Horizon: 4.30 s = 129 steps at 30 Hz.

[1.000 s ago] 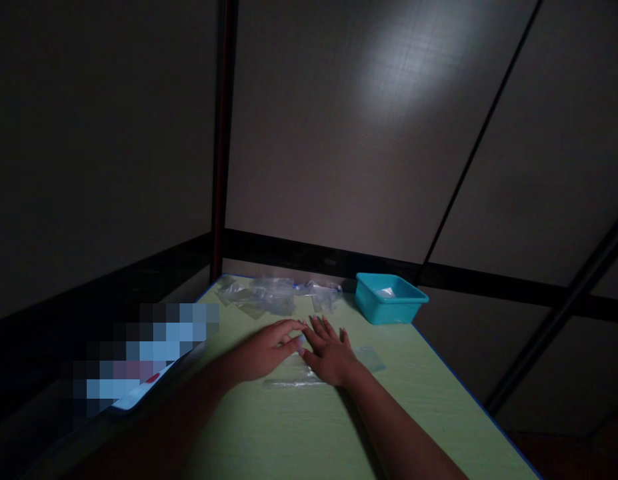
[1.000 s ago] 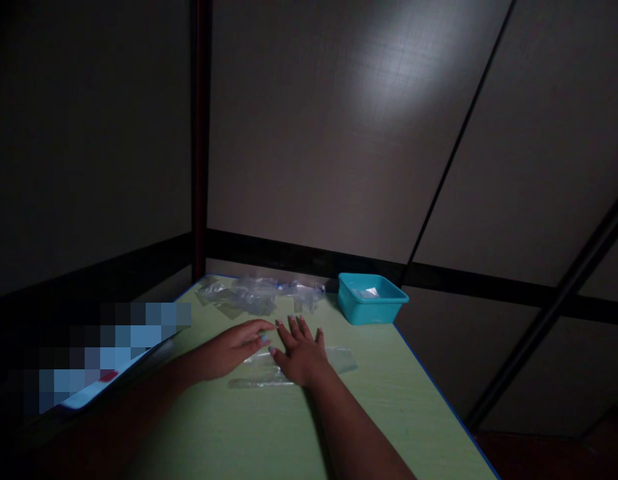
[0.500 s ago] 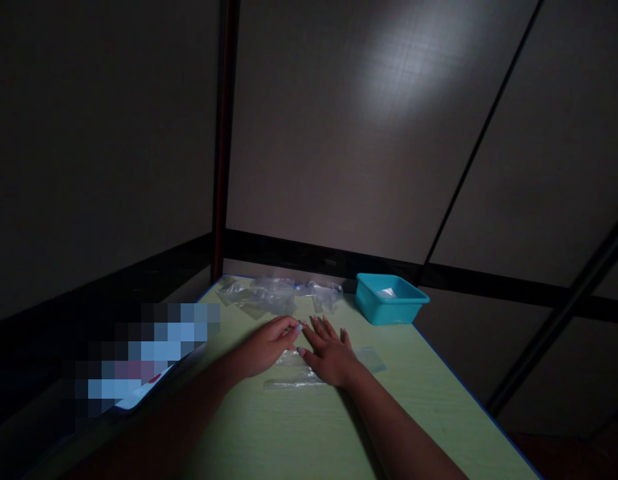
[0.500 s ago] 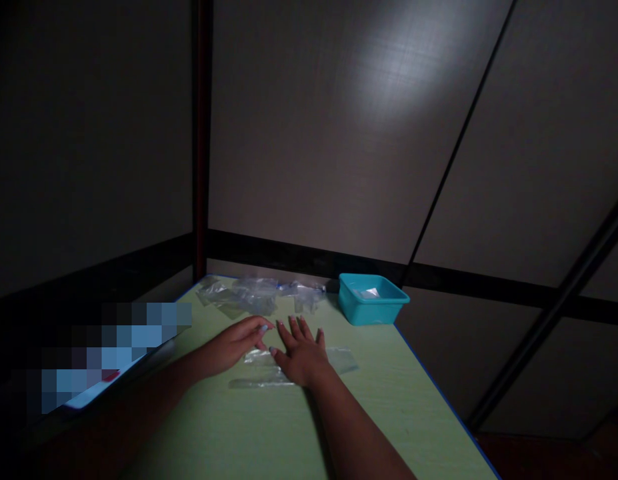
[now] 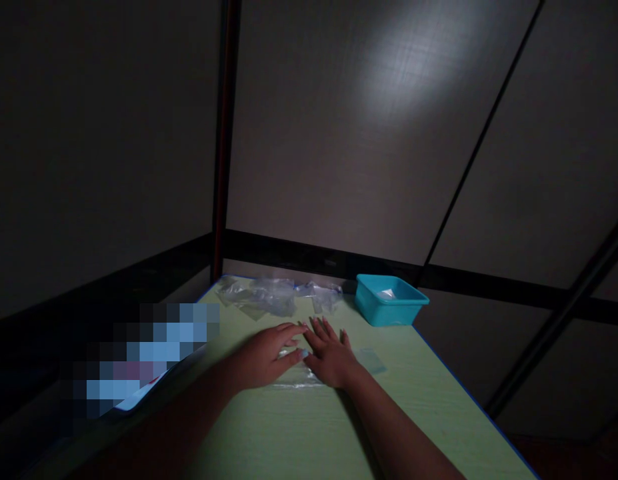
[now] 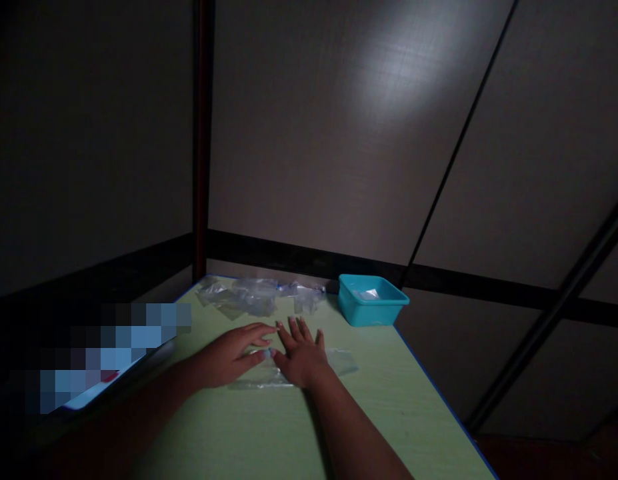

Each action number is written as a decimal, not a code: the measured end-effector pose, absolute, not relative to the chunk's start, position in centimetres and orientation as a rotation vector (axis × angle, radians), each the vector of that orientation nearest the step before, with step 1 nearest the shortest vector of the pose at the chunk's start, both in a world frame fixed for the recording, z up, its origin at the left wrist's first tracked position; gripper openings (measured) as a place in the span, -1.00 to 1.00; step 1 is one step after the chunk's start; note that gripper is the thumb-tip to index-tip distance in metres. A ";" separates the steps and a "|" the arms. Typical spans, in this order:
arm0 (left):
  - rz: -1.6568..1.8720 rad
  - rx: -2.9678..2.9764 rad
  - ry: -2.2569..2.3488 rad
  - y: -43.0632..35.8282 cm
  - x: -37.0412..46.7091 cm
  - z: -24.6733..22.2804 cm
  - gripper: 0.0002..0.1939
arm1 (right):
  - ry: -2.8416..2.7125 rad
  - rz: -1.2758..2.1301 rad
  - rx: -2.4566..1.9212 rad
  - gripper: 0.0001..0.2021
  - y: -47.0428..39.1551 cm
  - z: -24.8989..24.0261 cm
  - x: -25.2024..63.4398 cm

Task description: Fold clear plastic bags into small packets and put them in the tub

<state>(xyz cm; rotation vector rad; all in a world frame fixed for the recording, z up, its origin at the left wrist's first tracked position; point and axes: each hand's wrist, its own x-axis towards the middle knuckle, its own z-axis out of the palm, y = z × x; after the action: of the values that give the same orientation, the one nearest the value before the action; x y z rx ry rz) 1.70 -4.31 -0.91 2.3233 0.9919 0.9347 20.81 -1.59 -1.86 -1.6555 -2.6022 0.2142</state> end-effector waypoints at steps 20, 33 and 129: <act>0.849 2.373 1.025 -4.1 1.5 -1.4 -0.46 | -2.587 0.215 -1.734 -0.40 -1.8 -1.4 20.6; 0.841 2.390 1.057 -3.9 1.4 -1.8 -0.44 | -2.577 0.198 -1.726 -0.40 -1.5 -1.8 20.8; 0.985 2.443 1.404 -0.7 1.2 -4.0 -0.97 | -2.528 0.205 -1.729 -0.40 -1.4 -1.8 21.1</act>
<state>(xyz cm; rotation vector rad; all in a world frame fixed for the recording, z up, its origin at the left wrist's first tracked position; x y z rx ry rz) 1.24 -0.67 -3.97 2.4427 1.4045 0.9850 21.09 -1.35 -1.81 -1.7292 -2.5283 0.2054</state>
